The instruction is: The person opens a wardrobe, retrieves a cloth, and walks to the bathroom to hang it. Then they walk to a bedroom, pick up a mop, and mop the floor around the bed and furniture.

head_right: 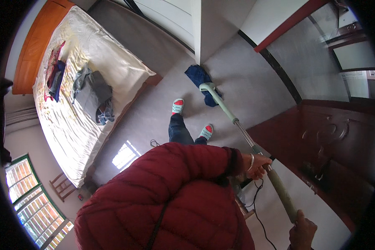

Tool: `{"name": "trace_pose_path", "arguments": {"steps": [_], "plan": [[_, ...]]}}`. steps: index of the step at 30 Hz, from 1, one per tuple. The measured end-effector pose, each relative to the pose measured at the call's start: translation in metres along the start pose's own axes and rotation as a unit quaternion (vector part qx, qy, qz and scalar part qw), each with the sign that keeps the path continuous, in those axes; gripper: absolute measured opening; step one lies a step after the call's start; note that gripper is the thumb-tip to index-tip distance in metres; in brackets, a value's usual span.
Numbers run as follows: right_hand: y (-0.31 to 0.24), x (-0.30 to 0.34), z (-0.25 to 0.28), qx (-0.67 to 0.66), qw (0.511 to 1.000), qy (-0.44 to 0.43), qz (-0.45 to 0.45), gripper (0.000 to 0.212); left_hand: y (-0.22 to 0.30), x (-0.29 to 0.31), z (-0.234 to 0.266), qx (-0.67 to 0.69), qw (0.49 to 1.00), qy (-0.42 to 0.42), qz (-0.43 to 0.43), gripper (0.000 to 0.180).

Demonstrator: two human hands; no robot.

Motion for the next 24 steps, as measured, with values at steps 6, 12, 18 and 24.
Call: {"name": "trace_pose_path", "arguments": {"steps": [6,12,18,24], "plan": [[-0.008,0.021,0.033,0.052,0.996,0.029,-0.065,0.041,0.024,-0.023,0.006,0.247,0.947,-0.038,-0.201,0.019],[-0.028,0.035,0.073,0.105,0.991,0.049,-0.063,0.04,0.032,0.007,0.024,0.344,0.904,-0.069,-0.244,0.011],[-0.015,0.019,0.047,0.112,0.99,0.03,-0.082,0.039,-0.004,0.062,0.049,0.397,0.877,0.003,-0.27,0.012],[-0.02,-0.026,0.034,0.076,0.994,0.068,-0.031,0.028,-0.041,0.087,0.083,0.432,0.86,0.012,-0.27,0.013]]}}
Point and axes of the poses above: each hand's wrist, its own x-axis away from the middle knuckle, its own z-axis out of the back of the hand, y = z × x, the point moved 5 cm from there along -x, towards the middle knuckle, and after that the axes turned 9 degrees about -y, right-handed, at the moved point
